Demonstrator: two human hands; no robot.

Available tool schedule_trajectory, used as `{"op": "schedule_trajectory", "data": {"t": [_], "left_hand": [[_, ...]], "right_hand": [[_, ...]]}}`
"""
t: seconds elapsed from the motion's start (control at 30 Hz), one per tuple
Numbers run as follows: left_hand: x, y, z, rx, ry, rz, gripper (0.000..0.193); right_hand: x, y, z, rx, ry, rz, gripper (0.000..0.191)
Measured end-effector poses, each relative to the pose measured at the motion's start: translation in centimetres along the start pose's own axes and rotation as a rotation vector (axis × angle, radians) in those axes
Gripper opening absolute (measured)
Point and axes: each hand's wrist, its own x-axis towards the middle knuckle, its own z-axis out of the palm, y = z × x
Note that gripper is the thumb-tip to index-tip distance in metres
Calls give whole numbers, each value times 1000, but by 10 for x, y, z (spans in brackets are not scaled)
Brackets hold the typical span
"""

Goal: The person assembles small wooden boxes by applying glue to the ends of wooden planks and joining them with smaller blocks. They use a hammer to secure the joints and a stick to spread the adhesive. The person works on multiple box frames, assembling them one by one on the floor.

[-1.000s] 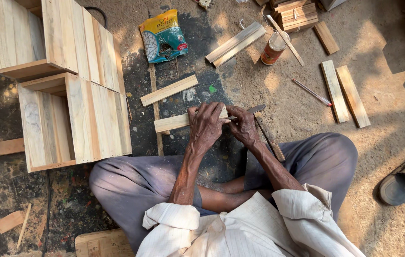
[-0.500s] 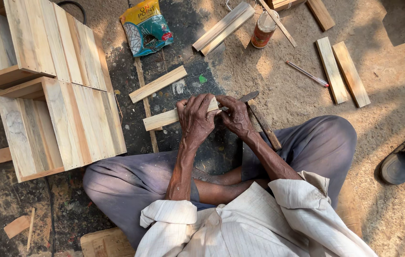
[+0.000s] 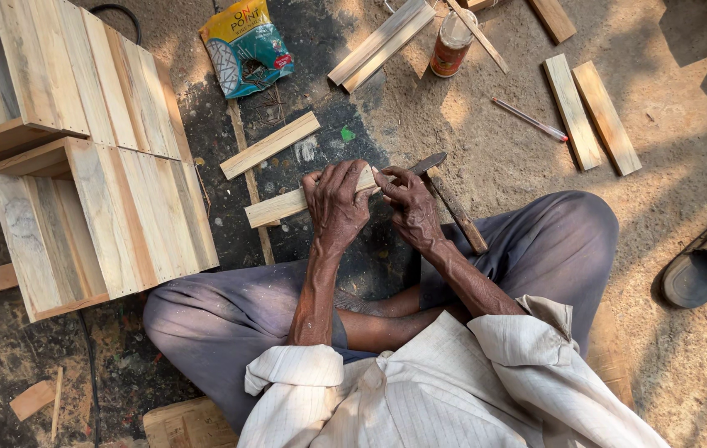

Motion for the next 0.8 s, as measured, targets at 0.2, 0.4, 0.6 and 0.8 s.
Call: {"op": "schedule_trajectory", "data": {"t": [0.2,0.4,0.6,0.8], "left_hand": [[-2,-2,3,-19,10,18,50],[-3,-4,2,-29,-40,-17,50],[-3,-7,0,-17,-57,-15,54],[-5,-11,0,-9,-55,1,51]], "right_hand": [[3,5,-6,7,56,-2,70],[1,12,9,69,65,-86,64],[8,6,-2,25,85,63,60],[20,-5,7,230,43,-54,59]]}}
